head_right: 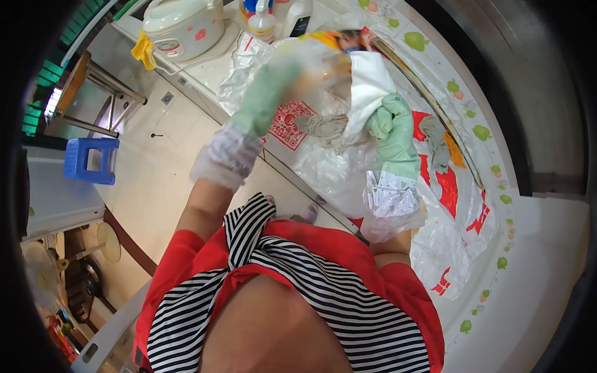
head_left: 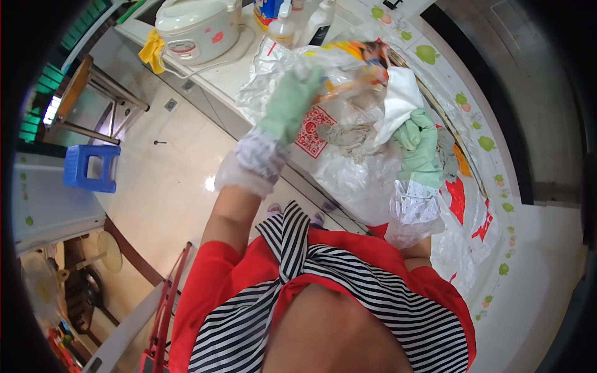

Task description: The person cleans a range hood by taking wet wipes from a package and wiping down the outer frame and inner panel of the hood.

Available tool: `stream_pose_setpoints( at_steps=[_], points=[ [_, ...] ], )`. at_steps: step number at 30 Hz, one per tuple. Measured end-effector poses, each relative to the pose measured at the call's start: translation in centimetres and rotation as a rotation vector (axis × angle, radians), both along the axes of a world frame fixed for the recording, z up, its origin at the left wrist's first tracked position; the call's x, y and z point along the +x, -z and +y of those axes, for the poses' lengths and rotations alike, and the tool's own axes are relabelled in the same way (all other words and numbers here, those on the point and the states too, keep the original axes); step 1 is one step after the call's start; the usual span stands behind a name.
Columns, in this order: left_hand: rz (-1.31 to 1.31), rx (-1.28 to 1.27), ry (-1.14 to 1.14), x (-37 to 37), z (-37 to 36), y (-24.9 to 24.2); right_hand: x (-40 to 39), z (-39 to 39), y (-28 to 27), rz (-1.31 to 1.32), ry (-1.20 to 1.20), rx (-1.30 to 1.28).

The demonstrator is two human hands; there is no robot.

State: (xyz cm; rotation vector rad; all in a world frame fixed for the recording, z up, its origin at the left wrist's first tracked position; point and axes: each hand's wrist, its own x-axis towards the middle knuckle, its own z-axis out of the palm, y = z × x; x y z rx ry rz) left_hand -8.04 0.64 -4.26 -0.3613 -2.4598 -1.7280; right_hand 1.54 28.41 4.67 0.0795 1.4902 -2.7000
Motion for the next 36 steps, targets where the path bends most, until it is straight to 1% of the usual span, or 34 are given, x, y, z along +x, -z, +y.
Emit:
stream_pose_setpoints(
  at_steps=[1,3,4,6,9,12,15,17,18,20,21,22,23,24,25,27,29,30,31,34,35,36],
  points=[
    [0.021,0.002,0.046,-1.9,2.2,1.2,0.3,0.1,-0.1,0.022,-0.001,0.013],
    [0.119,0.078,0.012,-0.9,4.4,-1.3,1.0,0.7,0.0,0.073,-0.004,0.043],
    [0.224,0.144,-0.091,0.0,5.1,-3.1,1.5,1.2,0.0,0.051,0.04,0.076],
    [0.432,0.104,-0.235,1.7,5.6,-5.4,2.4,2.4,-0.1,0.009,0.127,0.136],
    [0.672,-0.292,-0.22,2.7,6.6,-4.3,3.9,4.4,-1.3,0.009,0.106,0.097],
    [0.854,-0.587,-0.01,1.2,8.7,-2.2,5.0,4.6,-2.3,-0.057,0.287,0.058],
    [0.949,-0.699,0.156,-4.0,10.0,0.7,6.1,4.5,-2.6,0.015,0.248,0.051],
    [0.809,-0.594,0.249,-7.5,10.0,4.0,6.3,5.3,-1.9,0.09,0.114,0.021],
    [0.739,-0.545,0.292,-8.8,10.3,4.8,6.3,5.5,-1.6,0.129,0.044,0.005],
    [0.653,-0.69,0.35,-10.6,11.3,4.5,6.4,4.7,-2.0,0.011,0.132,0.041],
    [0.603,-0.764,0.38,-10.1,11.3,3.4,6.1,4.1,-2.1,-0.043,0.173,0.049],
    [0.346,-0.637,0.507,-9.9,10.9,2.1,5.8,3.5,-2.2,-0.097,0.209,0.056],
    [0.082,-0.504,0.621,-8.4,9.7,-2.3,5.5,3.1,-2.0,-0.114,0.186,0.008],
    [-0.186,-0.364,0.721,-7.0,8.6,-4.7,4.9,2.8,-1.5,-0.115,0.151,0.011],
    [0.022,-0.119,0.714,-6.0,6.9,-4.5,4.2,2.4,-0.9,-0.118,0.113,0.013],
    [0.124,0.124,0.444,-2.6,3.7,-6.2,3.1,0.9,-0.2,-0.109,0.034,0.007],
    [-0.046,0.465,0.3,-0.1,0.9,-6.4,1.7,-2.8,-0.7,-0.154,0.08,0.184],
    [-0.278,0.691,0.288,0.9,-0.3,-5.8,1.0,-4.1,-0.7,-0.173,0.104,0.276],
    [-0.509,0.919,0.268,1.8,-1.2,-5.1,-0.3,-4.3,0.8,-0.139,0.012,0.314],
    [-0.864,1.204,0.408,3.4,-2.9,-2.6,-2.7,-9.8,2.2,0.024,-0.071,0.552],
    [-0.59,1.038,0.512,2.6,-3.1,0.5,-3.4,-10.9,2.8,-0.075,-0.093,0.531],
    [-0.31,0.892,0.554,1.8,-3.4,3.6,-4.1,-12.0,3.7,-0.175,-0.116,0.511]
  ],
)
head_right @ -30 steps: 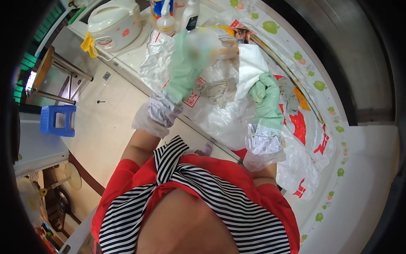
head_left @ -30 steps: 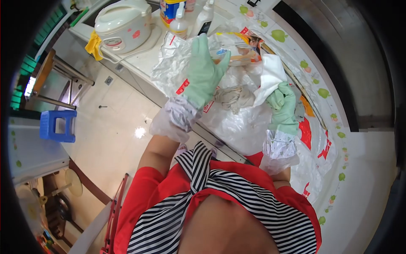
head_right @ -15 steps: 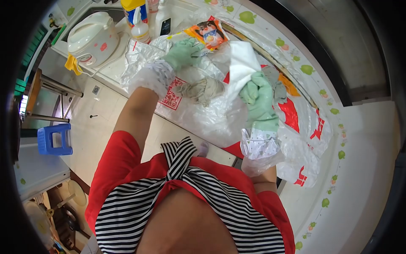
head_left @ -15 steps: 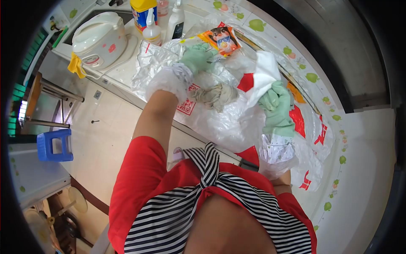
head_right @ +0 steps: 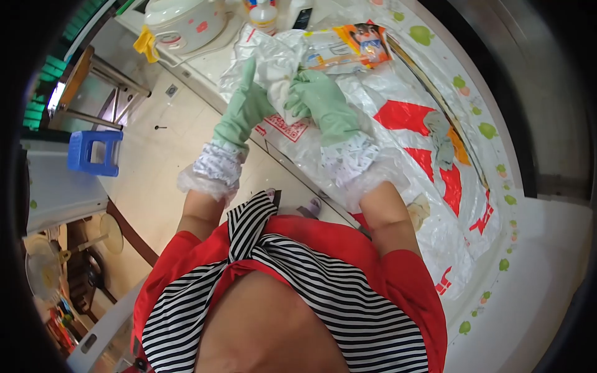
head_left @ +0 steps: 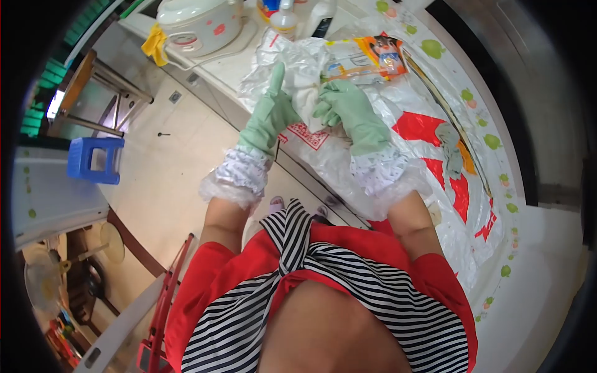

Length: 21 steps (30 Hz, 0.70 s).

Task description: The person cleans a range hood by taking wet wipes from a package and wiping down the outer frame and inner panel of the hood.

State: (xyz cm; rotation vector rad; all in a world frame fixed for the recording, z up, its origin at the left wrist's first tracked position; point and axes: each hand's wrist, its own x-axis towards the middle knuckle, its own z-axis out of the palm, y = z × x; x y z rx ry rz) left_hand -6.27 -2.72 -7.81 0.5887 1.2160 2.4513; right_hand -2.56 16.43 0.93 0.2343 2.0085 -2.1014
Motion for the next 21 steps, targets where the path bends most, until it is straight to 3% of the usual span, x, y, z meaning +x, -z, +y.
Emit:
stream_pose_setpoints(
  at_steps=[1,2,3,7,10,13,19,21],
  points=[
    [-0.278,0.112,0.003,-0.6,-0.3,1.0,-0.6,-0.8,0.9,-0.102,0.005,-0.012],
    [-0.556,0.231,0.008,-0.7,-0.5,1.4,-1.0,-1.2,2.0,-0.082,-0.041,0.161],
    [-0.518,0.066,-0.188,0.0,-0.4,1.0,-1.4,-1.3,2.8,-0.057,-0.085,0.335],
    [-0.418,-0.051,-0.189,0.2,-1.1,0.3,0.0,-2.4,1.6,0.09,-0.131,0.749],
    [-0.385,-0.024,-0.222,0.4,-0.8,-0.4,-1.4,-0.8,7.1,0.686,-0.188,1.025],
    [-0.455,0.06,-0.152,0.0,-0.2,0.9,-1.6,-3.1,5.2,0.189,-0.253,1.088],
    [-0.535,0.323,0.069,0.9,0.0,0.0,-2.8,-2.9,4.6,0.018,-0.364,0.906],
    [-0.348,0.108,0.045,1.3,-0.1,0.0,-2.4,-2.8,4.3,0.074,-0.293,0.926]
  ],
)
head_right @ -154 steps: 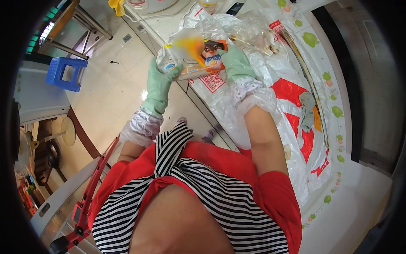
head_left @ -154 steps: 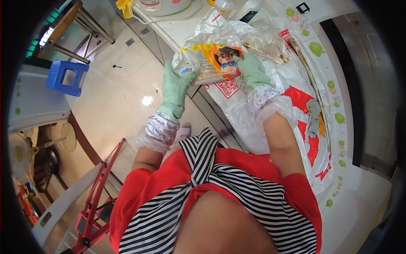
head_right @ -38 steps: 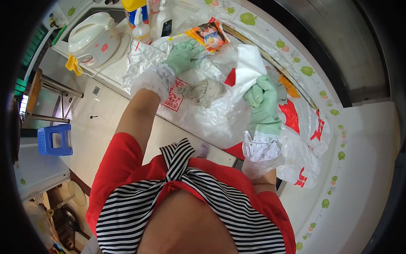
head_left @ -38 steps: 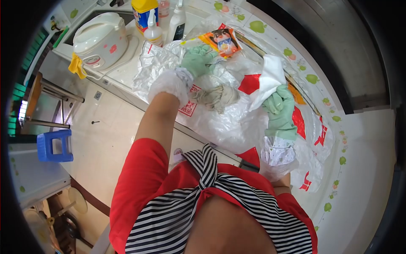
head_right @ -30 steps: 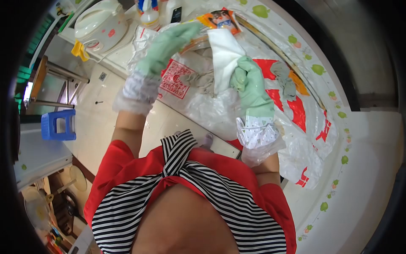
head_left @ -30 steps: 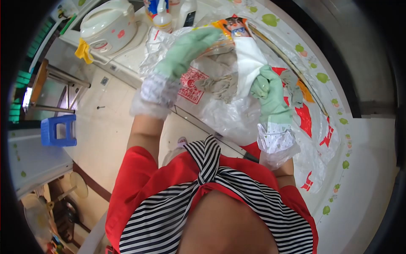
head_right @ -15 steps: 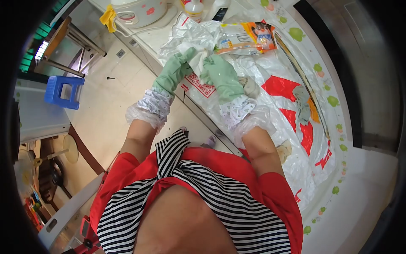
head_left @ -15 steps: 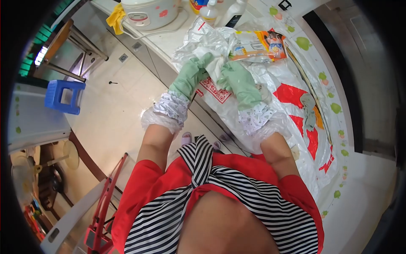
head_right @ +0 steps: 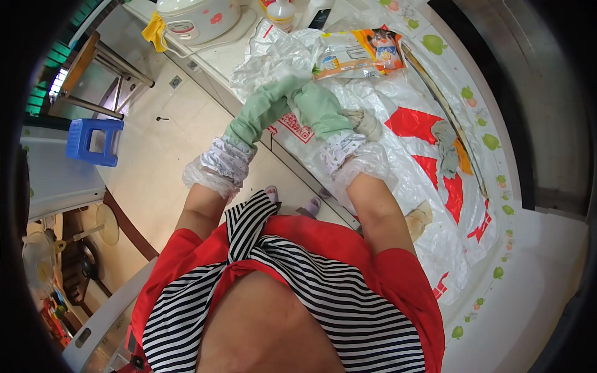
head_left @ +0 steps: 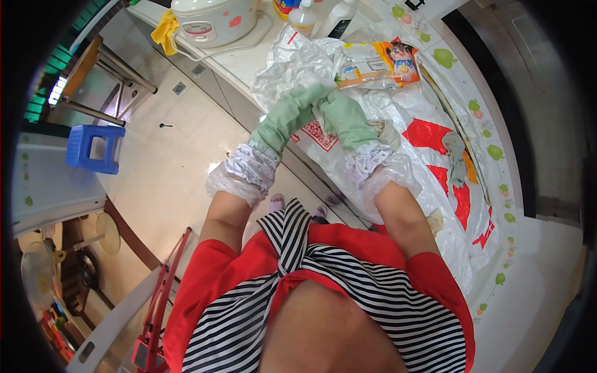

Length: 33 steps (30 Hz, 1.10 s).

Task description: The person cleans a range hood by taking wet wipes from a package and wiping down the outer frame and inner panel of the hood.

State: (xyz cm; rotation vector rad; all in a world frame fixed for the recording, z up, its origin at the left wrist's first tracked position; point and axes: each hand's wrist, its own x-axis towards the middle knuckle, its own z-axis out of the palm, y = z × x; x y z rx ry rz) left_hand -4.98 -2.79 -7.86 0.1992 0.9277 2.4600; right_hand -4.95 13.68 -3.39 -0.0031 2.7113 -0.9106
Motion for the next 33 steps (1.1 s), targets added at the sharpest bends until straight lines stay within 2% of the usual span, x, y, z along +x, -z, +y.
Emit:
stream_pose_setpoints(
  at_steps=[1,4,8,10,13,16,19,22,25,28,33],
  points=[
    [0.098,-0.105,0.001,0.2,0.0,0.0,0.2,0.1,-0.1,0.041,0.019,0.004],
    [0.021,-0.099,-0.068,0.7,0.5,-0.7,-0.2,1.3,1.1,0.218,0.016,-0.116],
    [-0.071,-0.097,-0.122,0.5,0.0,0.0,-0.7,2.8,1.9,0.024,0.116,-0.454],
    [-0.198,-0.139,-0.144,0.4,-0.2,-0.2,0.8,2.4,-0.8,-0.11,0.256,-0.687],
    [-0.164,0.034,-0.144,0.6,-0.1,-0.2,0.9,3.0,-0.5,-0.086,0.358,-0.72],
    [-0.159,0.042,-0.052,-0.1,-0.4,0.6,0.8,4.1,-0.8,-0.127,0.421,-0.778],
    [-0.312,-0.082,-0.027,0.9,0.7,-2.6,1.5,3.8,-2.9,-0.148,0.377,-0.699],
    [-0.097,-0.004,-0.132,0.6,2.6,-1.6,1.6,3.6,-1.8,-0.109,0.312,-0.72],
    [-0.041,-0.177,-0.178,0.6,1.7,-1.6,1.8,3.8,-1.6,-0.112,0.304,-0.75],
    [-0.064,-0.191,-0.225,0.0,0.6,-1.7,1.8,4.2,-1.8,-0.215,0.498,-0.792],
    [-0.094,-0.192,-0.028,-0.2,-0.8,-2.3,2.0,5.1,-0.8,-0.206,0.477,-0.905]
  ],
)
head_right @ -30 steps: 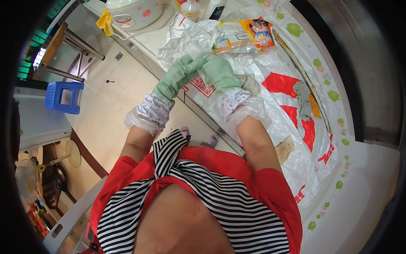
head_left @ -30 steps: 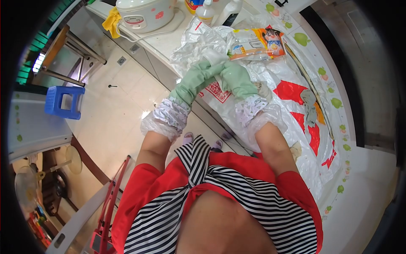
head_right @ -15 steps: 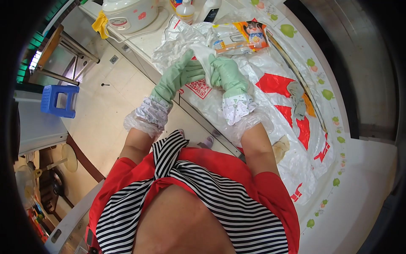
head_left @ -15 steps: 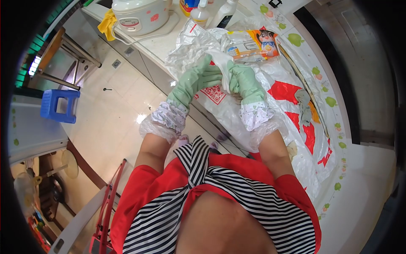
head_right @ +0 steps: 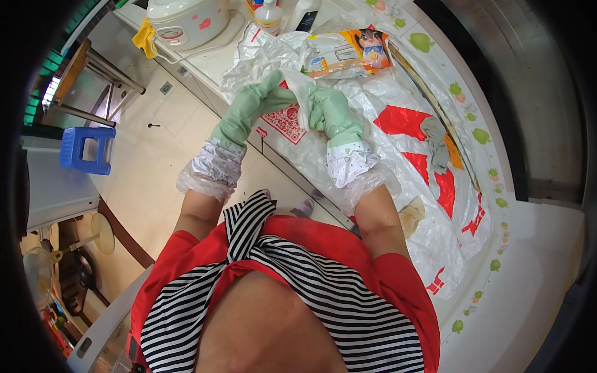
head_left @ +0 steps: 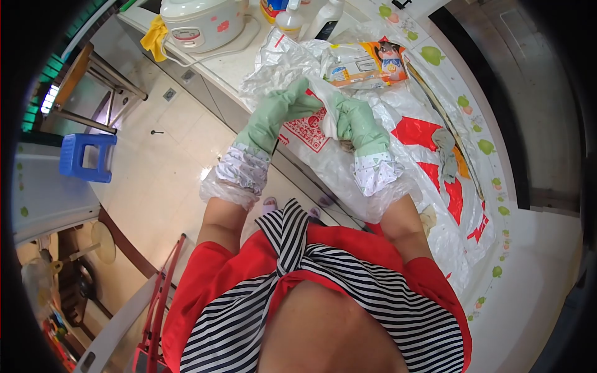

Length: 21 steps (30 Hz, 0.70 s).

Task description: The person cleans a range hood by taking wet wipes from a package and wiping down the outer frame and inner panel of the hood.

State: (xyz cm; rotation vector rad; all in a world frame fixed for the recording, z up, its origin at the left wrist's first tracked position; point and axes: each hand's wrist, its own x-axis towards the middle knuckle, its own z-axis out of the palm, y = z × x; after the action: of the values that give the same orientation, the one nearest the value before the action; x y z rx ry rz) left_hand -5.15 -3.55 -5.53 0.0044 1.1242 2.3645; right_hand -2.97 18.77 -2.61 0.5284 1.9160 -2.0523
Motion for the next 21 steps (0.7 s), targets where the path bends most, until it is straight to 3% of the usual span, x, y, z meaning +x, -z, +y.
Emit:
stream_pose_setpoints(
  at_steps=[1,4,10,16,21],
  points=[
    [-0.02,-0.012,0.048,0.0,-0.1,0.1,0.0,0.1,0.4,0.024,-0.007,-0.014],
    [0.084,-0.126,-0.133,1.0,1.7,0.0,1.2,-1.7,-3.2,0.039,-0.217,0.255],
    [0.123,-0.228,-0.172,1.6,0.7,-0.4,1.4,-2.5,-2.4,0.02,-0.121,0.184],
    [0.03,0.132,-0.202,1.6,1.9,0.1,0.7,-1.6,-0.7,-0.117,-0.072,0.045],
    [0.004,0.12,-0.217,1.5,2.2,0.2,1.3,-2.2,-3.8,-0.038,-0.114,0.225]
  ],
)
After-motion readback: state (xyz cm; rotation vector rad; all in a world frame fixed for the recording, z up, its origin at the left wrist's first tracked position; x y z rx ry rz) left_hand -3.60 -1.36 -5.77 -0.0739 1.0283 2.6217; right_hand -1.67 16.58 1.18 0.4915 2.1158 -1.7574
